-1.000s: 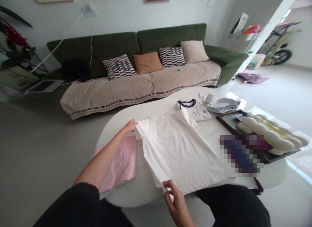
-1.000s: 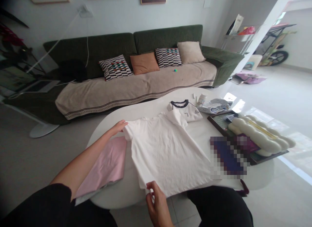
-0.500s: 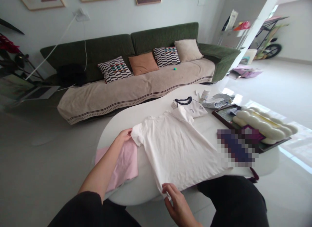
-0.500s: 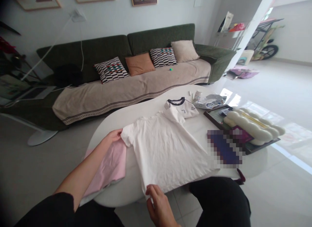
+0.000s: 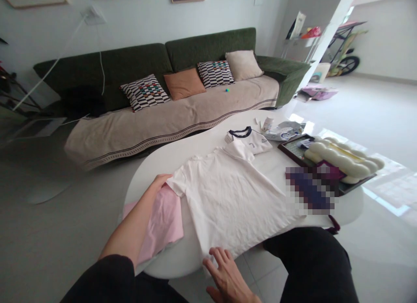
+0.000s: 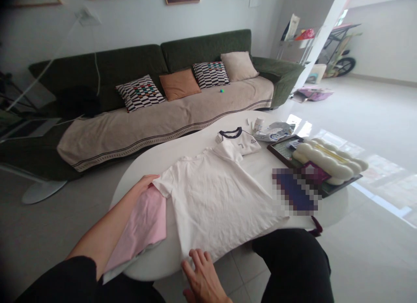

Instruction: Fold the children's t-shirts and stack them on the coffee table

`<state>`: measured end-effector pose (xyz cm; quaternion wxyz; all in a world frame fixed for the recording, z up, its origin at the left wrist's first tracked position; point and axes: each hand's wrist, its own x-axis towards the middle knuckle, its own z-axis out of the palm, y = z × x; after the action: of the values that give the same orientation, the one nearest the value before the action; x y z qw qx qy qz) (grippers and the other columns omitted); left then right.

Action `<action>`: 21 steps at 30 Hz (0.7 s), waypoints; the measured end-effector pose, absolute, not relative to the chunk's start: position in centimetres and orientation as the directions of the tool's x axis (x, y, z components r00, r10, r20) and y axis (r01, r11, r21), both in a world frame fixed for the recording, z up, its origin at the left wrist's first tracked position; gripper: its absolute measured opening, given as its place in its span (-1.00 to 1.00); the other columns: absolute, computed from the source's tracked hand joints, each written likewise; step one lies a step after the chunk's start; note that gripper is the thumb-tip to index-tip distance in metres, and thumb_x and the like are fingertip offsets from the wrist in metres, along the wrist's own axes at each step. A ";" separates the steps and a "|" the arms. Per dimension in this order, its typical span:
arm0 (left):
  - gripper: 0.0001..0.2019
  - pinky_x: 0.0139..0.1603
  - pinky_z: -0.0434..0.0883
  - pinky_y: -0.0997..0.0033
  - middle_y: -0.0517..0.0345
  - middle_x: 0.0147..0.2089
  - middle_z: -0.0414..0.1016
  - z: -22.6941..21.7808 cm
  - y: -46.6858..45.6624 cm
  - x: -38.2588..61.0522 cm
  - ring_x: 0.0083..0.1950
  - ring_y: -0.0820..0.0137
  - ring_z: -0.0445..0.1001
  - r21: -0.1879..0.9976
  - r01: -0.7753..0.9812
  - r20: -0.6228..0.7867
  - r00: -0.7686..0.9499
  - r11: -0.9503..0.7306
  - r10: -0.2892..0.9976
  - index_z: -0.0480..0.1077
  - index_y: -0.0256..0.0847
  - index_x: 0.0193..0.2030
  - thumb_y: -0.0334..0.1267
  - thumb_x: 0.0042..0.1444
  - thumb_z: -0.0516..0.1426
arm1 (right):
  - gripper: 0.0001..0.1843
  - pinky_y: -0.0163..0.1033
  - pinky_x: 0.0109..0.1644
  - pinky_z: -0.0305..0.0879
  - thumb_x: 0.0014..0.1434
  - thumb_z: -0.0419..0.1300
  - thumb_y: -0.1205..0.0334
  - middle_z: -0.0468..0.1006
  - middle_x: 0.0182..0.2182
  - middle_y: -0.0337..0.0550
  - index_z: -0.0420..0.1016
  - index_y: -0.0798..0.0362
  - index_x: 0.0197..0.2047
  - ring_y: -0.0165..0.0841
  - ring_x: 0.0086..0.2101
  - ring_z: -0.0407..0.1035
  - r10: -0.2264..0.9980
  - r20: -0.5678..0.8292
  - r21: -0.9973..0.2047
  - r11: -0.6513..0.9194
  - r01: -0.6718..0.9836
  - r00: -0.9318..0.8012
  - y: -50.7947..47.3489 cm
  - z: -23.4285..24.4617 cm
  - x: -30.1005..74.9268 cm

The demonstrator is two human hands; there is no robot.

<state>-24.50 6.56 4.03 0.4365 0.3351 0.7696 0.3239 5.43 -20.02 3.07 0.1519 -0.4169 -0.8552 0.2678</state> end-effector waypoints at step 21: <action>-0.76 -0.30 0.36 0.43 0.12 -0.40 0.48 10.9 14.9 -13.1 -0.39 0.41 0.47 0.815 0.336 -0.456 -0.131 0.472 0.880 0.29 -0.26 -0.31 -0.22 -0.11 0.20 | -0.84 -0.40 -0.45 0.11 0.04 0.04 0.17 0.18 -0.55 -0.34 0.15 0.04 -0.47 -0.48 -0.51 0.14 0.962 -0.258 -0.966 -0.260 -0.008 -0.090 -16.3 3.3 12.9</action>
<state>-13.05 14.89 10.92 0.4956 0.4344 0.7003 0.2744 12.87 -16.26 3.31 0.4127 -0.5336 -0.4468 0.5876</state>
